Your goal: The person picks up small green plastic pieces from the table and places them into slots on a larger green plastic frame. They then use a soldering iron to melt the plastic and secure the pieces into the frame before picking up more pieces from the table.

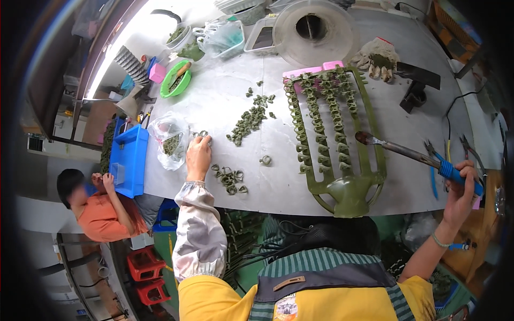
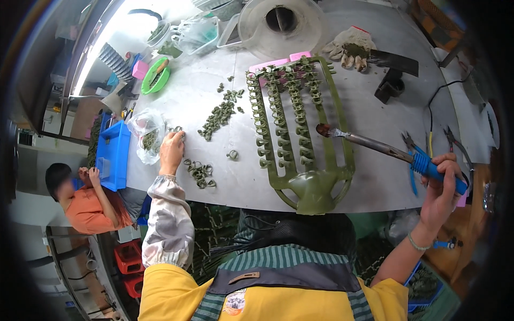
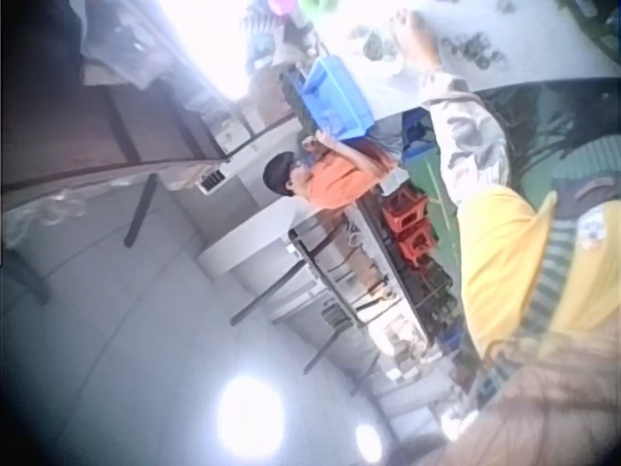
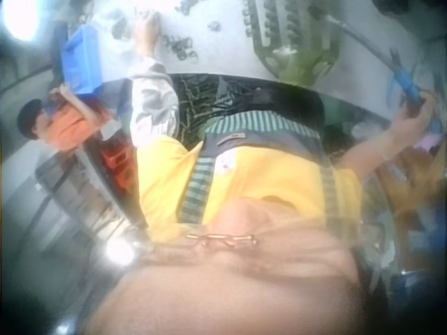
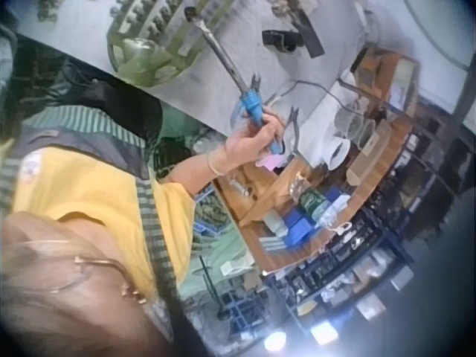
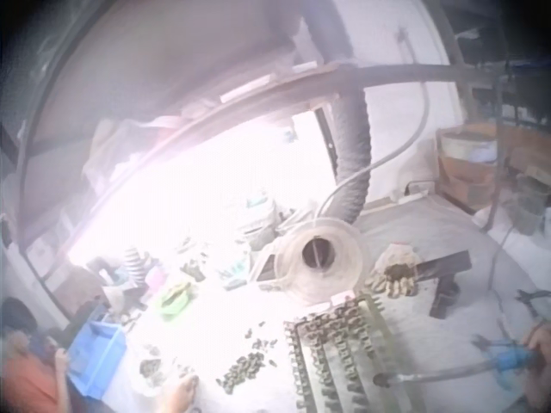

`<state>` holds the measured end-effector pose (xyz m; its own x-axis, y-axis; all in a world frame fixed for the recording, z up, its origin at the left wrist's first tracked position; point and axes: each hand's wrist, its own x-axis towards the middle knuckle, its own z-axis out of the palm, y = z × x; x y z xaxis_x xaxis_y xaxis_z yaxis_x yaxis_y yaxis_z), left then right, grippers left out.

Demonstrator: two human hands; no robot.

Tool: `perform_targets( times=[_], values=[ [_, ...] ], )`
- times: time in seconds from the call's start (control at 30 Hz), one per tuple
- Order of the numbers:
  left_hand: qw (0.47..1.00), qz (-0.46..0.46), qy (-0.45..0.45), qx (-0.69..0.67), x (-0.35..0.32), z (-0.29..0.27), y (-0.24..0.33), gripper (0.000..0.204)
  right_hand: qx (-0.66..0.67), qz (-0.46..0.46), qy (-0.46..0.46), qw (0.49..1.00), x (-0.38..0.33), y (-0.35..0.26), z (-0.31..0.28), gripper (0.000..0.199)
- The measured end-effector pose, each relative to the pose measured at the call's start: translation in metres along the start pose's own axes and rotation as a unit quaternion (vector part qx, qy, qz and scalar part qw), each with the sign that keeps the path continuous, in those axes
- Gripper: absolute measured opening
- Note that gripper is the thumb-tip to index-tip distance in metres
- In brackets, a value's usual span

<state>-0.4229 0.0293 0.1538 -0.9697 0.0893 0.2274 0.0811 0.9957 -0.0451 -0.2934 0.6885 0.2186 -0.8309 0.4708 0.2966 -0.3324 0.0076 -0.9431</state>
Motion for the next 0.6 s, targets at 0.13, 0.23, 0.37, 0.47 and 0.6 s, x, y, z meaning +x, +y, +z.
perform_targets(
  times=[0.13,0.23,0.37,0.47,0.6],
  values=[
    [0.999,0.024,0.023,0.009,0.008,0.005,-0.003,0.024,0.003,-0.001,0.013,1.000,-0.004,-0.006,0.007,0.019],
    [1.000,-0.017,0.011,0.000,0.008,0.007,-0.014,0.019,0.027,0.006,0.003,1.000,-0.006,-0.014,0.022,0.019],
    [0.999,-0.022,0.036,-0.012,0.013,0.000,-0.003,0.009,0.026,-0.006,-0.013,1.000,-0.009,-0.022,0.024,0.019],
    [0.976,-0.097,0.079,-0.178,0.026,-0.018,0.020,0.011,0.028,-0.016,-0.013,0.999,-0.008,-0.023,0.026,0.020],
    [0.843,-0.079,-0.017,-0.531,0.046,-0.075,0.136,0.024,0.033,-0.026,-0.019,0.999,-0.006,-0.021,0.023,0.019]
  ],
)
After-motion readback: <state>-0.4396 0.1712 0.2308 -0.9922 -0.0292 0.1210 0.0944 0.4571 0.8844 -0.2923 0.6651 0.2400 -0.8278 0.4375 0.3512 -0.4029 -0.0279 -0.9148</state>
